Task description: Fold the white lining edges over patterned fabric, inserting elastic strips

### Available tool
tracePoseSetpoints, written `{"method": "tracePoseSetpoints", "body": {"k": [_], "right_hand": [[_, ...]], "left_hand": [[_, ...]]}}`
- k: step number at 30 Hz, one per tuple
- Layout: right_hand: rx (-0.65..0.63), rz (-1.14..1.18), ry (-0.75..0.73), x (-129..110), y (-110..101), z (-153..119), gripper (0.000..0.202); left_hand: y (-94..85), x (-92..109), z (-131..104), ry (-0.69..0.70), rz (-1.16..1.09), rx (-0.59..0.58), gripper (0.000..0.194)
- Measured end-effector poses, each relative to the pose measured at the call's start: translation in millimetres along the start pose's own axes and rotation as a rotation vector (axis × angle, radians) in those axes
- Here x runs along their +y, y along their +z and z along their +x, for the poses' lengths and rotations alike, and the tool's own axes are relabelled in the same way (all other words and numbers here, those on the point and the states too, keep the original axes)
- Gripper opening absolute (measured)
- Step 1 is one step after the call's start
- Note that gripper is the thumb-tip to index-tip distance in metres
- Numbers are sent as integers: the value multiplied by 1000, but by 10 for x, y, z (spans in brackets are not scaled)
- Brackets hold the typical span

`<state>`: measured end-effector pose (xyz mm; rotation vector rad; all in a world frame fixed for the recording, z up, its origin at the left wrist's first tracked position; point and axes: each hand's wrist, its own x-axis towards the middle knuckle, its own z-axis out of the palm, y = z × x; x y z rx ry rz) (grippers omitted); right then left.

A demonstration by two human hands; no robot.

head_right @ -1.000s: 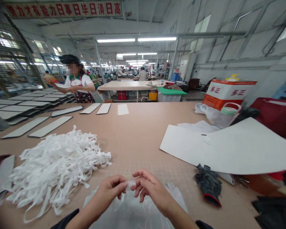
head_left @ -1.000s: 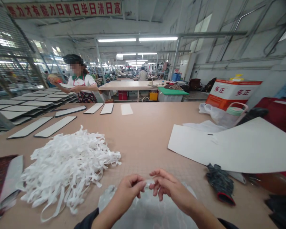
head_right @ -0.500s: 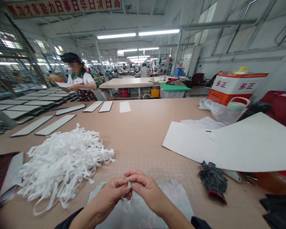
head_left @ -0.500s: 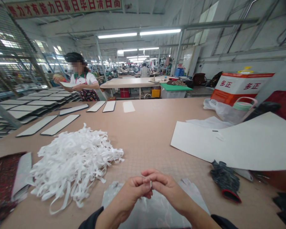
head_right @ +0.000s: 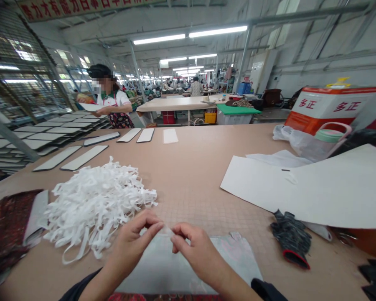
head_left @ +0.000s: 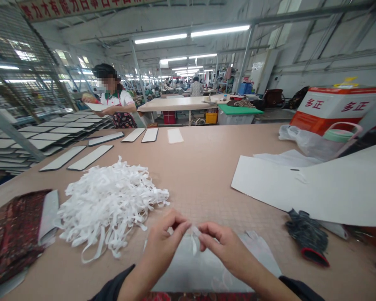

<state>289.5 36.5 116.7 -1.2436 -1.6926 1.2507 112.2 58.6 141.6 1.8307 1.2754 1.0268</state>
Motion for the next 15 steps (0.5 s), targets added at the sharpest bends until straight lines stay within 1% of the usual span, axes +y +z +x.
{"method": "tracePoseSetpoints", "body": {"k": [2,5,7,8,9,11,13,15], "right_hand": [[-3,-68,36,30,-96,-61,23],[-1,-200,90,163,-304,-178,25],[0,-267,117,299,-444,-258,27],[5,-294,130,380,-506,-296,28],[14,-318,142,469,-559,-330,30],[39,-349,172,674,-635,-383,34],[53,-364,209,905,-668,-413,33],[55,-387,239,1136,-654,-419,32]], "left_hand": [[-181,-26,77,-34,-105,132,19],[-463,-176,147,-158,-339,341,21],[-580,-324,124,-251,-484,430,26],[-602,-405,87,-303,-540,452,29],[-599,-486,34,-359,-584,462,31],[-524,-655,-112,-481,-635,438,34],[-391,-837,-280,-590,-646,382,34],[-251,-1035,-434,-660,-594,321,32]]}}
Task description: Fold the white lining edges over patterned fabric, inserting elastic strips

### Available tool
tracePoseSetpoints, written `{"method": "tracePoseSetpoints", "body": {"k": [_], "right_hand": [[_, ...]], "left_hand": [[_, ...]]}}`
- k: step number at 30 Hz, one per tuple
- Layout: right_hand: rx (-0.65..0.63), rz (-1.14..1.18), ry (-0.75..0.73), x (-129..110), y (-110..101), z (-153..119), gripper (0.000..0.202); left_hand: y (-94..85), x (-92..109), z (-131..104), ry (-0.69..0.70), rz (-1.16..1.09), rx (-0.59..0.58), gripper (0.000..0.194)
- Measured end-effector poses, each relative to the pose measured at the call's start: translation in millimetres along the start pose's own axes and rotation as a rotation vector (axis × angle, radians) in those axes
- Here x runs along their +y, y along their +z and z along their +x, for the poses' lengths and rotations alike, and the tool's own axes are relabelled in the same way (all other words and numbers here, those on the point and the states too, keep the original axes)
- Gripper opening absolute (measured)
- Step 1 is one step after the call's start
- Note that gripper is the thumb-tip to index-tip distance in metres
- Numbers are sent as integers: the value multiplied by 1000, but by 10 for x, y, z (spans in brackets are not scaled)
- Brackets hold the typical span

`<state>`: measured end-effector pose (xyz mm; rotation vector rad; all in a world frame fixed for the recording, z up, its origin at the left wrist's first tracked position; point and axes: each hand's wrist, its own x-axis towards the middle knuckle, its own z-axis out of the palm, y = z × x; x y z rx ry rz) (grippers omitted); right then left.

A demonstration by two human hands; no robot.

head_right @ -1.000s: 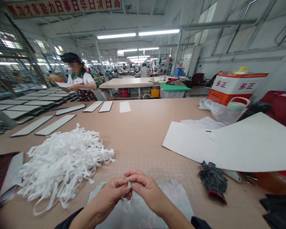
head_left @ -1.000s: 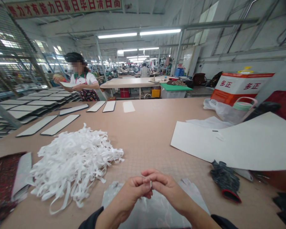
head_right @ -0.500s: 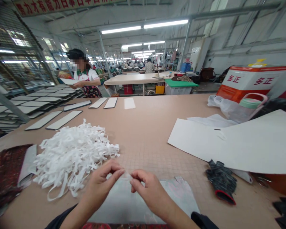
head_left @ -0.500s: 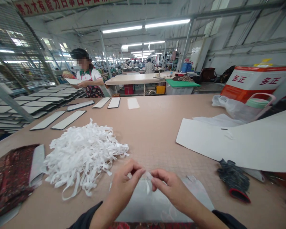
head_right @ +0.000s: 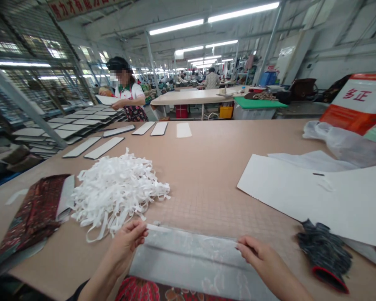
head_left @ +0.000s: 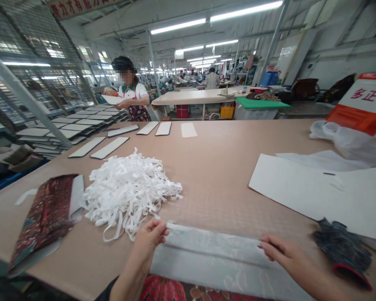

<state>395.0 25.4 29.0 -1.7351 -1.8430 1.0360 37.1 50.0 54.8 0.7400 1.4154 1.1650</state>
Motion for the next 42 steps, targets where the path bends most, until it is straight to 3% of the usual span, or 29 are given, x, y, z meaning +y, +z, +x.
{"method": "tracePoseSetpoints", "body": {"k": [3,7,13,37,39,42], "right_hand": [[22,-69,-14,213,190,68,30],[71,-141,-76,320,399,105,29],[112,-160,-42,348,487,126,28],[99,-237,11,279,435,176,27],[95,-243,13,275,431,173,27],[103,-249,7,266,426,164,26]], "left_hand": [[-86,-337,72,25,259,-12,29],[-205,-516,220,235,656,9,25],[-248,-543,315,311,825,44,18],[-115,-434,278,263,1224,33,13],[-99,-448,253,316,1291,40,13],[-79,-485,204,530,1482,70,14]]}}
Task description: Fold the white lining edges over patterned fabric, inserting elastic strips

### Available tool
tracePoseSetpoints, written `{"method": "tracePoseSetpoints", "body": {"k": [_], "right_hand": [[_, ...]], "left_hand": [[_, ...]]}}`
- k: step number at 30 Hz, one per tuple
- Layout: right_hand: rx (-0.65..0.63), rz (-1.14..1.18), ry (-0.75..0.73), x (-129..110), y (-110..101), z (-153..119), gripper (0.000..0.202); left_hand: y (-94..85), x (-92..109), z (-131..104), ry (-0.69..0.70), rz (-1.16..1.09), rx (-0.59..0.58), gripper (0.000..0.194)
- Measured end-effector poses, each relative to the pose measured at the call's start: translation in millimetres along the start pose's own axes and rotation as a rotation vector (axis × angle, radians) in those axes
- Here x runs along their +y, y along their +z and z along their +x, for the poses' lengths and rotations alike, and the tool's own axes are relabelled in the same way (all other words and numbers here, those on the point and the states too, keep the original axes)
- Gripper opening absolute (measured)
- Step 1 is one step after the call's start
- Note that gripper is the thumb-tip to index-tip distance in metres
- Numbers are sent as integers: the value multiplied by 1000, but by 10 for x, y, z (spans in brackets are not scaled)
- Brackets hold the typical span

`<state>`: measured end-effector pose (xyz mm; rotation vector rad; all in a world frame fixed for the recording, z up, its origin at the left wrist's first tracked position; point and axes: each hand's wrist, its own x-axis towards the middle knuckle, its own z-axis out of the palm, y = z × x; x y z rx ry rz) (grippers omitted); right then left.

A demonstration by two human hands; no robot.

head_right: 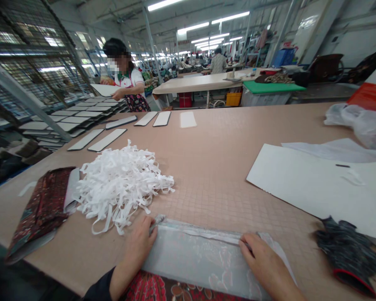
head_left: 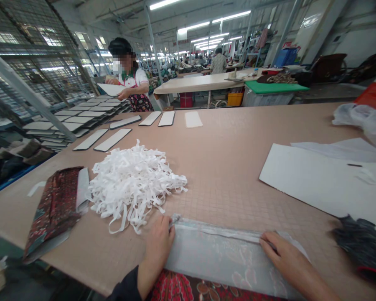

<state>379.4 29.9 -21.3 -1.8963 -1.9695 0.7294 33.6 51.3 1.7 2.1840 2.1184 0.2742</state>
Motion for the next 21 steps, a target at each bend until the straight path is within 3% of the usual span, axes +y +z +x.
{"method": "tracePoseSetpoints", "body": {"k": [2,7,15,21], "right_hand": [[7,-1,-1,-7,-10,-5,25],[0,13,9,-37,-75,-13,25],[9,-51,16,-72,-84,0,22],[-11,-104,39,-40,-33,36,21]], "left_hand": [[6,15,-32,147,134,36,20],[-30,3,-75,427,337,-84,27],[-109,29,-110,555,459,-154,51],[-156,160,-91,582,482,-179,54]]}}
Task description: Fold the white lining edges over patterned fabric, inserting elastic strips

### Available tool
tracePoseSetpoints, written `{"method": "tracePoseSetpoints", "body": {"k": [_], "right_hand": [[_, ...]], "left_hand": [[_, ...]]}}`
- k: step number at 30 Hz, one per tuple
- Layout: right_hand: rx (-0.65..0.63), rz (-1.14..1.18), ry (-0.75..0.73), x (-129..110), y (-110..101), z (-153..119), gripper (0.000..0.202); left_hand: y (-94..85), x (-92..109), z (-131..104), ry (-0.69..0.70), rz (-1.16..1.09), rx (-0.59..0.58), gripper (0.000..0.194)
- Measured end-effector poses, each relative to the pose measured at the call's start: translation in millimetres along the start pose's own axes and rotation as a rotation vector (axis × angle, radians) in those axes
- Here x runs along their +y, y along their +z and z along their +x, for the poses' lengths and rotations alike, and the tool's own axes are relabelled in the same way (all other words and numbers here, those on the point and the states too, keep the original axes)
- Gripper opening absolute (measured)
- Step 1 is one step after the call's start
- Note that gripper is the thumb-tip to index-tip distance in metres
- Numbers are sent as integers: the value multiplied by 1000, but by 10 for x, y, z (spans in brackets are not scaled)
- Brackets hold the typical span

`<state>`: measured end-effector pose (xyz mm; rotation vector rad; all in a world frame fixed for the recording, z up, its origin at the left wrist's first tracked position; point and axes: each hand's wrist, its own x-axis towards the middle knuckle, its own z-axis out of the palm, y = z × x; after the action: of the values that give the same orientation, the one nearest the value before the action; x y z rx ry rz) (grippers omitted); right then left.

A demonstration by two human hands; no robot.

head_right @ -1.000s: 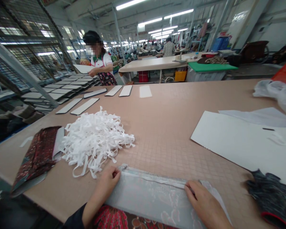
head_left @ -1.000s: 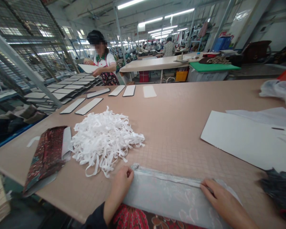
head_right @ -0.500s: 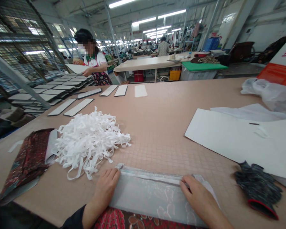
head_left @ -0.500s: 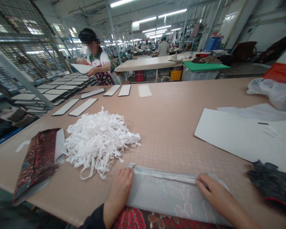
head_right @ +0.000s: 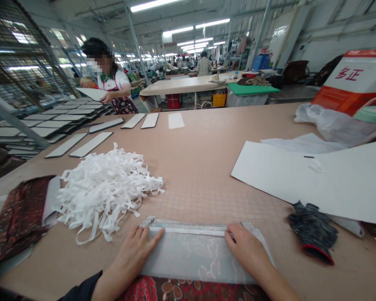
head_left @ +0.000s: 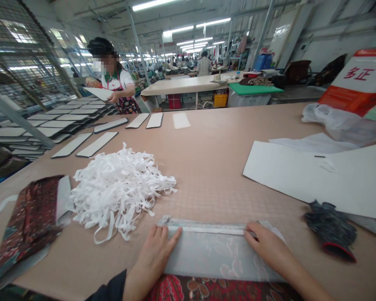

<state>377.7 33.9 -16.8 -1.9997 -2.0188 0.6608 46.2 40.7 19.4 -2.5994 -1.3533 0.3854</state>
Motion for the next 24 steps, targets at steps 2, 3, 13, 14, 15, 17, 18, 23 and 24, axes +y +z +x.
{"method": "tracePoseSetpoints", "body": {"k": [2,3,13,14,15,17,18,23,24], "right_hand": [[-4,-2,8,8,5,9,21],[-6,-4,14,8,6,11,21],[33,-80,42,-109,-39,-4,19],[32,-91,46,-121,-48,-6,19],[30,-102,48,-132,-56,-7,19],[27,-126,50,-148,-69,-6,20],[24,-137,52,-155,-74,-3,20],[16,-168,65,-208,-88,23,20],[18,-177,69,-219,-93,25,20]], "left_hand": [[-20,26,26,-16,-8,-15,53],[-21,44,40,-28,-10,-18,52],[-74,394,260,19,29,-32,57],[-103,411,277,19,28,-35,60],[-132,420,296,25,25,-47,62],[-189,433,338,35,26,-88,61],[-215,443,365,36,21,-98,59],[-305,650,557,123,-100,0,44],[-314,712,597,144,-119,15,44]]}}
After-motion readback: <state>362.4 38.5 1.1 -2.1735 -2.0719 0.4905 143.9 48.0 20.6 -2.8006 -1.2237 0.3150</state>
